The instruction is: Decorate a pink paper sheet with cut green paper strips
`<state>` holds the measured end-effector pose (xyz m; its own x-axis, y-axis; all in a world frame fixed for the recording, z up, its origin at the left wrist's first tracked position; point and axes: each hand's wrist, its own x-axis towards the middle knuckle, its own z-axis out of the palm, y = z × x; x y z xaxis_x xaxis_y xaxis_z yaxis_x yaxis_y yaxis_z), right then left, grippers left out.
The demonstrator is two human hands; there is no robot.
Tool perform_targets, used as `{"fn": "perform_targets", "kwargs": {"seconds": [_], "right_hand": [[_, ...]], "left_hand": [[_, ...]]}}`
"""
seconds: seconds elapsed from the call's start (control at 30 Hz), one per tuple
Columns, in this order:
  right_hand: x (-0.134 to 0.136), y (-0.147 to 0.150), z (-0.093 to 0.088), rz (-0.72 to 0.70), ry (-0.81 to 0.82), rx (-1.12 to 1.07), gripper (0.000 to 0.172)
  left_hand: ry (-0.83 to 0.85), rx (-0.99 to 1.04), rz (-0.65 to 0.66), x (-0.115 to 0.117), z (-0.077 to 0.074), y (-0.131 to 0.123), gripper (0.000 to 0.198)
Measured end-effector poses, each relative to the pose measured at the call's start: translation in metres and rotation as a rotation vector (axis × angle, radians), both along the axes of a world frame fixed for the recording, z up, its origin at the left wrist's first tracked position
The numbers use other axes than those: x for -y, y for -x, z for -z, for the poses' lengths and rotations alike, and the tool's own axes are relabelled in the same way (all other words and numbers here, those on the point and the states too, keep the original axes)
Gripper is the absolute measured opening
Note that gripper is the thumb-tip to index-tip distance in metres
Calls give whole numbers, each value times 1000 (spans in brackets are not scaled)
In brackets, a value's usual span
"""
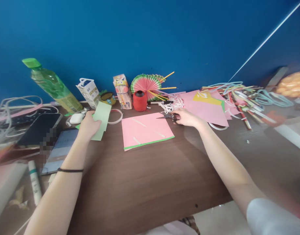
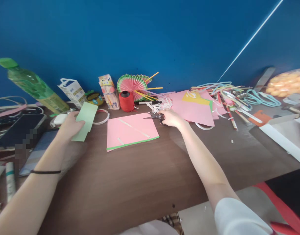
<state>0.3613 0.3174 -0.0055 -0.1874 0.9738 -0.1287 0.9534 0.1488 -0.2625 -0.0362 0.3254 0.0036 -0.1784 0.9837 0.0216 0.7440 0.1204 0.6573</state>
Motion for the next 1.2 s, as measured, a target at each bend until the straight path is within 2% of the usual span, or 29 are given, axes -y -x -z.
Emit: {"fn": "perform_targets", "kwargs": {"seconds": [0.1, 0.17, 0.23, 0.3, 0.43, 0.53, 0.63, 0.7, 0.8, 0.97, 1.1, 1.2], "right_hand": [[0, -3, 1, 17, -22, 54, 55], [2, -1, -1, 18, -61, 63, 51], [5, 7, -3, -7, -142, 26, 43], [8, 20, -5, -70, -241, -83, 34], [13, 53, 2, -276, -219, -315, 14], [14, 71, 13, -356, -191, -366, 9], [14, 74, 19, -323, -146, -341, 16], [13, 70, 19, -304, -97, -316, 23], [11, 58, 15, -357, 7, -285, 29], [8, 42, 6, -407, 107, -267, 22], [11, 53, 12, -446, 16, -392, 4], [13, 71, 25, -389, -174, -465, 5]], "left_hand": [[57, -231, -82, 7, -7, -6, 61], [-80, -408, -87, 12, -12, -15, 56], [-225, -469, -48, 15, -14, -26, 48], [-263, -416, 102, 17, -13, -39, 36], [-48, -100, 539, 25, -6, -69, 20], [73, -40, 728, 33, 3, -87, 14], [97, -74, 840, 35, 11, -93, 11], [90, -111, 841, 34, 14, -91, 8], [126, -147, 779, 32, 13, -85, 8], [170, -228, 632, 28, 7, -74, 16], [201, -180, 602, 23, 8, -68, 17], [211, -125, 594, 21, 12, -67, 15]]}}
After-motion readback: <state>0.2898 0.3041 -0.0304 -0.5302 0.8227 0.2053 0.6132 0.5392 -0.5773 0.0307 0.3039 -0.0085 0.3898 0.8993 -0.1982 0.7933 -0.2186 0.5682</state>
